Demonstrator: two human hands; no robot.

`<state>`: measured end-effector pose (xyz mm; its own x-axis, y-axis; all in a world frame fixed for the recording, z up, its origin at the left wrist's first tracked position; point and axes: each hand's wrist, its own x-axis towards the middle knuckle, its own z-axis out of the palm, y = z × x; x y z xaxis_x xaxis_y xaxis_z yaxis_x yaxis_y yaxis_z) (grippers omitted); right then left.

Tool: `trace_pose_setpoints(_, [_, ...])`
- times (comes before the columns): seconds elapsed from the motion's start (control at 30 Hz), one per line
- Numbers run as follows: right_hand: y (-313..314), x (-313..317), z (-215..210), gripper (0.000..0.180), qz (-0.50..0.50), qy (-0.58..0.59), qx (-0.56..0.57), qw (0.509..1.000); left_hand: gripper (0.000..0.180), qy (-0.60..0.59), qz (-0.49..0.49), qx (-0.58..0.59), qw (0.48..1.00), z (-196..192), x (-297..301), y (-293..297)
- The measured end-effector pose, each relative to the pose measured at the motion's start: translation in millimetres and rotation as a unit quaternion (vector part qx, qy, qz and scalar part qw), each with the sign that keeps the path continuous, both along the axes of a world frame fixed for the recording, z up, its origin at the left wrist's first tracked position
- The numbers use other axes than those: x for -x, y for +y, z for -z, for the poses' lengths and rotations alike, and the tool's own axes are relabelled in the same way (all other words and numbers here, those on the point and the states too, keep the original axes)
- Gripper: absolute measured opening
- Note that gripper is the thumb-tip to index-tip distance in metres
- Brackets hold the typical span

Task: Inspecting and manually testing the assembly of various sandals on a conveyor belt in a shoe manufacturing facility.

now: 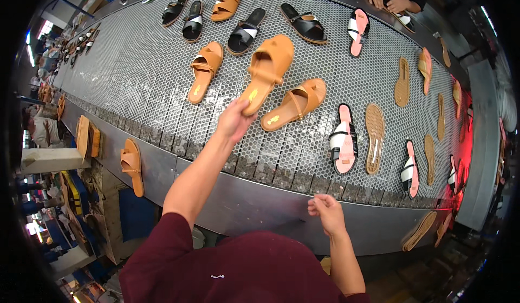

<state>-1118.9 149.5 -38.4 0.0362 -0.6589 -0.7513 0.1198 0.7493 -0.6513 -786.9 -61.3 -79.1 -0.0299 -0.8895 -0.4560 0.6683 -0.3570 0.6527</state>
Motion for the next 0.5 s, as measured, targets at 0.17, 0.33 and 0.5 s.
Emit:
trace_pose_setpoints(0.17, [1.9, -11.6, -1.4, 0.020, 0.000, 0.026, -0.026, 0.999, 0.034, -0.175, 0.015, -0.011, 0.984, 13.5, -6.6, -114.6])
trace_pose_setpoints(0.33, [-4.1, -14.7, 0.4, 0.019, 0.011, 0.043, -0.030, 0.999, 0.051, -0.620, 0.018, 0.059, 0.782, 30.9, -26.3, -93.4])
trace_pose_setpoints(0.5, [2.3, -20.4, 7.0, 0.019, 0.016, 0.040, -0.046, 0.998, 0.078, -0.786, -0.023, 0.036, 0.617, 6.8, -139.6, -23.2])
